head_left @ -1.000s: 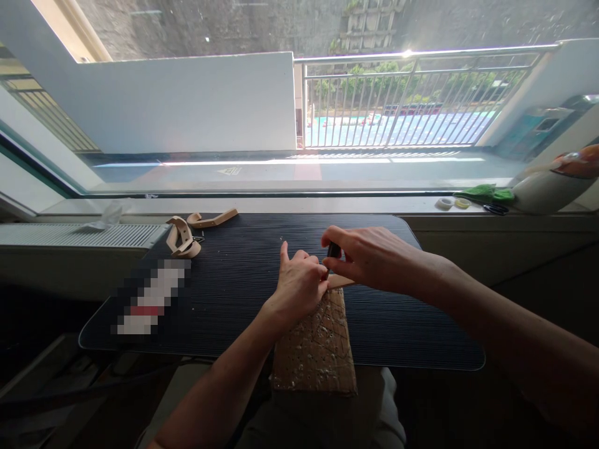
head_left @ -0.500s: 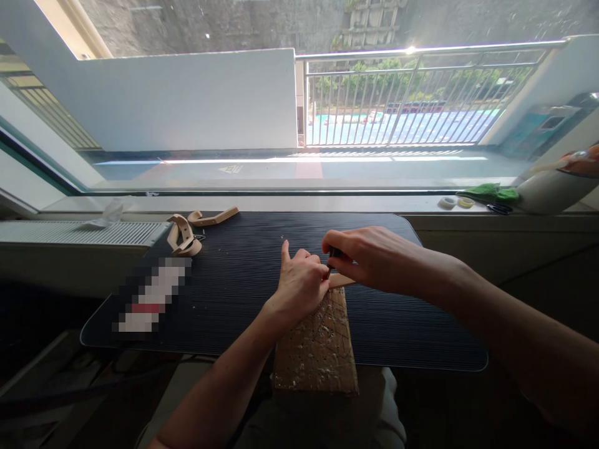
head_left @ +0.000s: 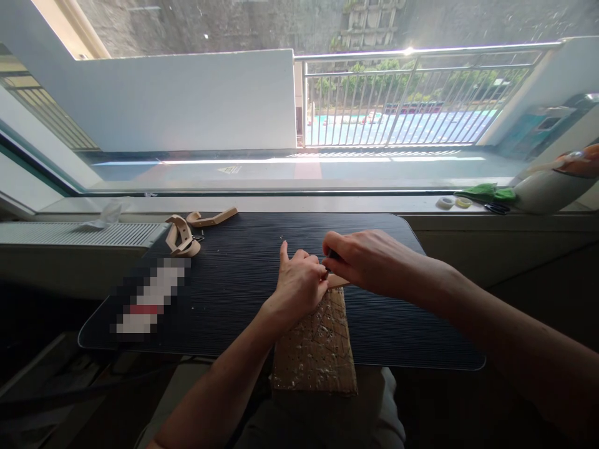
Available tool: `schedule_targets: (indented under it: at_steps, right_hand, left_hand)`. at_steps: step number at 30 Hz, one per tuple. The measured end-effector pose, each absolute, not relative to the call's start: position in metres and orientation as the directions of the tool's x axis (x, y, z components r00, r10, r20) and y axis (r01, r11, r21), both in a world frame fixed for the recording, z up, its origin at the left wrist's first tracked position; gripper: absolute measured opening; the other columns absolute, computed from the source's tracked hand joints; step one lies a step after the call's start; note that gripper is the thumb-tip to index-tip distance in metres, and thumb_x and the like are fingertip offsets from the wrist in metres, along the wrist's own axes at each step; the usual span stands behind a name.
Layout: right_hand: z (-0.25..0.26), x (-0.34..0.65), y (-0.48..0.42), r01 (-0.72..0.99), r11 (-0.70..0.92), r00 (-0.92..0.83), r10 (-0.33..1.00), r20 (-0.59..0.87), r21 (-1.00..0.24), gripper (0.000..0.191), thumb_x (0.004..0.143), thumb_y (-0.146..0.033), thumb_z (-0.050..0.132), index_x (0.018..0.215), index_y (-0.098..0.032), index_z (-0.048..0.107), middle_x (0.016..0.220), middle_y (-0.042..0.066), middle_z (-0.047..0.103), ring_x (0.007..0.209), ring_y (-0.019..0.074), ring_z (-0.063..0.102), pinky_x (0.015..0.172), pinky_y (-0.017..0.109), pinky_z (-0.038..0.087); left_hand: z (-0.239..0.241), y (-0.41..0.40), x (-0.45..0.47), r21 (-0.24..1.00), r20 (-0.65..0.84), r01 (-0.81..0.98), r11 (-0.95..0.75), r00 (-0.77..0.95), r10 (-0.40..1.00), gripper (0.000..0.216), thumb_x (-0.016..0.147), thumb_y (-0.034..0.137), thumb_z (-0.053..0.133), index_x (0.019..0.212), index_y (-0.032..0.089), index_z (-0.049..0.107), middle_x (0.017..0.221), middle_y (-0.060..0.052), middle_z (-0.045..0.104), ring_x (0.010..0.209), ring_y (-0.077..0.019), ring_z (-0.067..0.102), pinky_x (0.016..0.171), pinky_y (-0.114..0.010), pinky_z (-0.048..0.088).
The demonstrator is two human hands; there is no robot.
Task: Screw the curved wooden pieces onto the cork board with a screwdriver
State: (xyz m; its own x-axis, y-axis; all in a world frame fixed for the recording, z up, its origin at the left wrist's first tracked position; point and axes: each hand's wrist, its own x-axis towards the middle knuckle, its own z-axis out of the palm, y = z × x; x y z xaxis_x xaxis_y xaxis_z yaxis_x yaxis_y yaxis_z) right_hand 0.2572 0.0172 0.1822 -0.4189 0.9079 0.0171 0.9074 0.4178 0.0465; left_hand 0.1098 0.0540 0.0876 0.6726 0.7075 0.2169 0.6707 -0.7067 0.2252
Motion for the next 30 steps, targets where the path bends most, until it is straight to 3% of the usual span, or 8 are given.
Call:
schedule_targets:
  at_steps: [3,8,14,20,25,30]
  right_hand:
    - [0.183,0.256,0.018,0.918,0.389,-0.392,0.920,0.021,0.081,0.021,0.089,-0.035,0.039,0.090,-0.017,0.049,0.061,0.002,0.060,0.053,0.0160,0.055,0.048,0.027,0.016]
    - [0.182,0.256,0.019,0.872,0.487,-0.489,0.870,0.052,0.046,0.012,0.086,-0.026,0.043,0.092,-0.018,0.049,0.073,0.002,0.063,0.058,0.0143,0.056,0.048,0.026,0.017]
    - [0.180,0.252,0.019,0.916,0.385,-0.390,0.920,0.028,0.111,0.019,0.090,-0.031,0.038,0.090,-0.015,0.049,0.062,0.003,0.060,0.052,0.0150,0.055,0.048,0.028,0.014]
    - [0.184,0.258,0.017,0.870,0.492,-0.494,0.868,0.053,0.045,0.011,0.085,-0.024,0.045,0.092,-0.018,0.051,0.081,0.004,0.064,0.061,0.0134,0.056,0.049,0.026,0.018]
    - [0.184,0.256,0.016,0.890,0.451,-0.454,0.891,0.018,0.067,0.013,0.088,-0.023,0.042,0.082,-0.016,0.051,0.067,0.002,0.061,0.054,0.0120,0.053,0.049,0.026,0.017]
    - [0.189,0.256,0.015,0.877,0.476,-0.479,0.877,0.038,0.063,0.013,0.085,-0.025,0.048,0.095,-0.017,0.051,0.077,0.003,0.065,0.058,0.0128,0.054,0.049,0.026,0.017]
  left_hand:
    - [0.087,0.054,0.110,0.229,0.215,0.673,-0.703,0.669,0.711,0.022,0.083,0.035,0.051,0.074,0.024,0.067,0.081,-0.002,0.065,0.096,-0.0222,0.050,0.106,-0.060,0.003]
    - [0.086,0.055,0.110,0.209,0.235,0.670,-0.712,0.672,0.702,0.020,0.083,0.034,0.051,0.079,0.025,0.068,0.084,-0.002,0.066,0.096,-0.0226,0.051,0.105,-0.061,0.006]
    - [0.088,0.054,0.110,0.203,0.209,0.679,-0.706,0.674,0.708,0.021,0.083,0.034,0.051,0.073,0.023,0.067,0.081,-0.002,0.066,0.095,-0.0223,0.051,0.106,-0.060,0.004]
    - [0.087,0.055,0.110,0.220,0.223,0.670,-0.709,0.673,0.705,0.021,0.083,0.034,0.051,0.075,0.025,0.068,0.081,-0.001,0.065,0.096,-0.0221,0.051,0.105,-0.060,0.003]
    - [0.086,0.055,0.110,0.225,0.240,0.653,-0.723,0.682,0.691,0.022,0.083,0.033,0.051,0.071,0.025,0.067,0.079,-0.001,0.065,0.095,-0.0221,0.051,0.104,-0.062,0.001]
    - [0.087,0.055,0.110,0.229,0.220,0.666,-0.710,0.675,0.704,0.018,0.082,0.033,0.052,0.079,0.026,0.068,0.081,-0.001,0.065,0.096,-0.0218,0.051,0.105,-0.060,0.005]
